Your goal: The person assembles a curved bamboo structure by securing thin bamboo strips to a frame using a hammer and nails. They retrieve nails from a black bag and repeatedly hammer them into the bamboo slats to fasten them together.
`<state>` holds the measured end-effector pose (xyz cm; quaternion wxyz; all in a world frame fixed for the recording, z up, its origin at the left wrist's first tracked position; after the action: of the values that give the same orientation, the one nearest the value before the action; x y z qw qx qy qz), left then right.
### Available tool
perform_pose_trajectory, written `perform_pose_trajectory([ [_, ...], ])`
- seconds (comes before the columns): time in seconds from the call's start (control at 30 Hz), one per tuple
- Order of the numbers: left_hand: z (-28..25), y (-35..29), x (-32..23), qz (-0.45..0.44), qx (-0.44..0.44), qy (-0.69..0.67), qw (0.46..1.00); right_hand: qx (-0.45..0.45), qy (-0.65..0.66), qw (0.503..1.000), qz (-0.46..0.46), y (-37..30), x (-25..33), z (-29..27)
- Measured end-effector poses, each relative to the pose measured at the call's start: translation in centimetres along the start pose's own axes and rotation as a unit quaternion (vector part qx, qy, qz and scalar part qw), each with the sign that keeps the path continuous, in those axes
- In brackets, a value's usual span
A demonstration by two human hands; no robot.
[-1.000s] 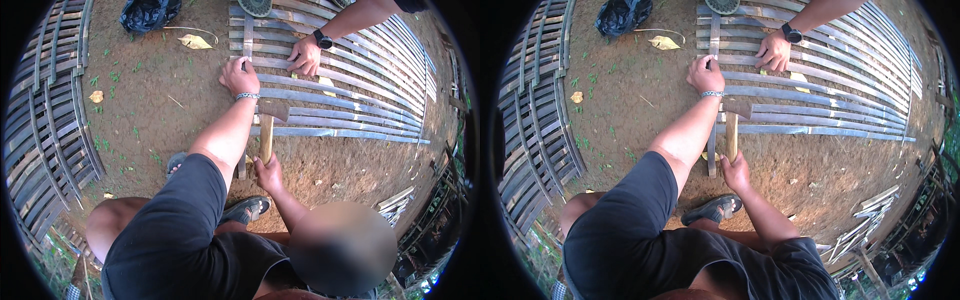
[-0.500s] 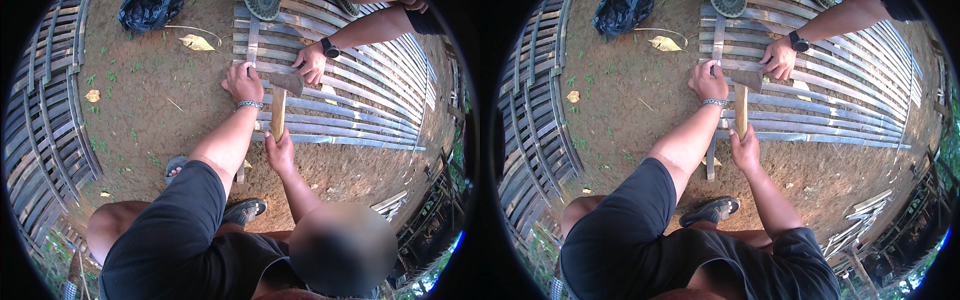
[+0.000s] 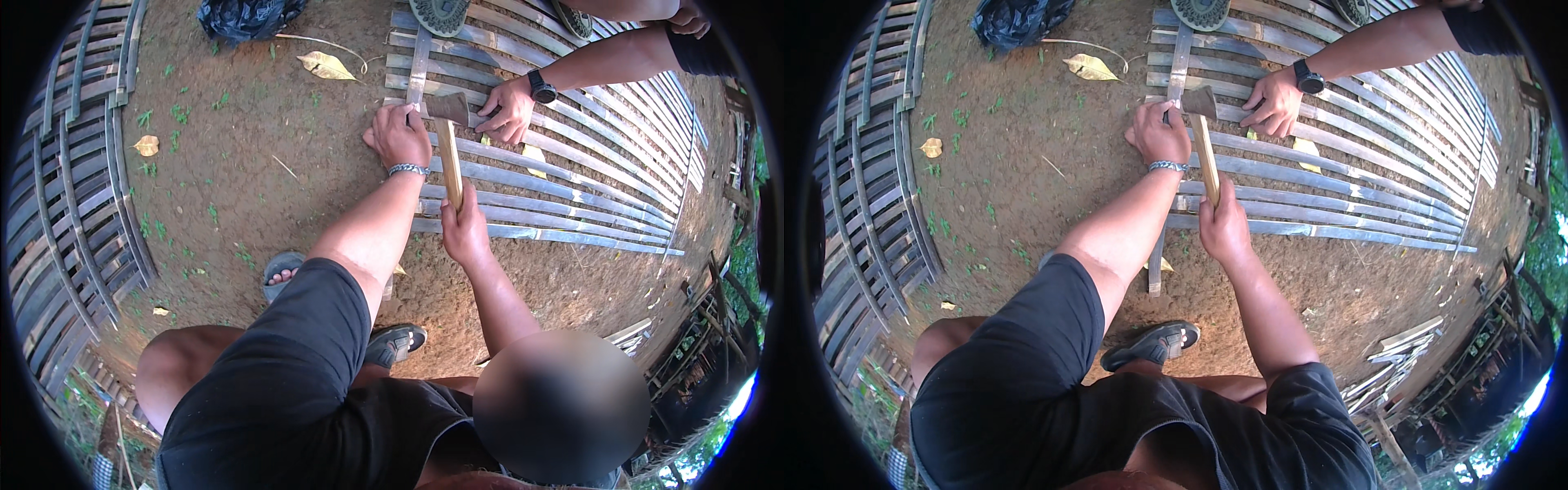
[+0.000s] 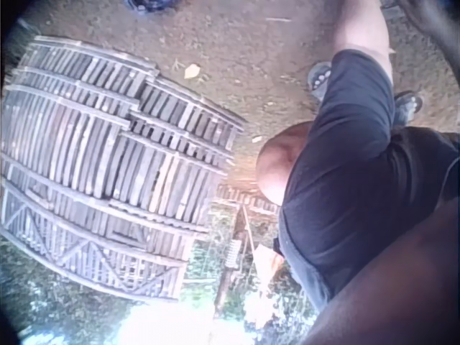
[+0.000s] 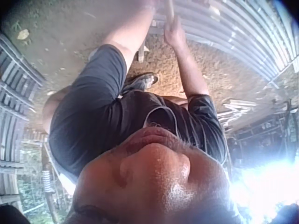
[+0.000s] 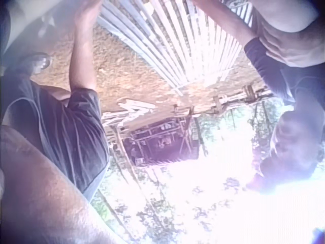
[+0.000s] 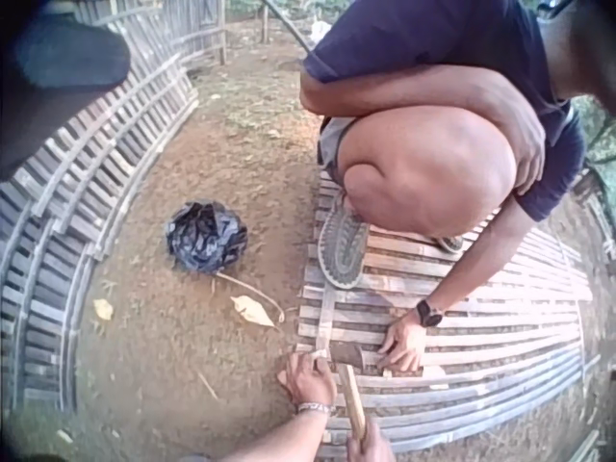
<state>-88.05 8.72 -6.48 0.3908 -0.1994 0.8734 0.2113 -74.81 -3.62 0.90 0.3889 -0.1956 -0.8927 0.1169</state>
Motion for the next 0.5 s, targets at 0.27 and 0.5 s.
perform_pose_trajectory([
  [0.27, 0.1, -0.1, 0.0, -0.003, -0.003, -0.006, 1.000, 0.022, -0.059, 0.995, -0.072, 2.9, 1.6, -1.2],
  [0.5, -0.1, 0.1, -0.1, 0.000, -0.019, -0.019, 1.000, 0.015, -0.057, 0.996, -0.073, 3.2, 1.0, -1.2],
])
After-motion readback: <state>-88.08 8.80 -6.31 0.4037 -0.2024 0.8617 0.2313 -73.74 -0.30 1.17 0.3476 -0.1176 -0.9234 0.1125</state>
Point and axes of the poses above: each hand's wrist, its own y-axis towards the middle knuckle, its own z-axis out of the palm, x = y × z, the point moved 6 cm from there along y, towards the middle knuckle, and after that the axes turned 7 degrees about -x, right-handed, at the moved point
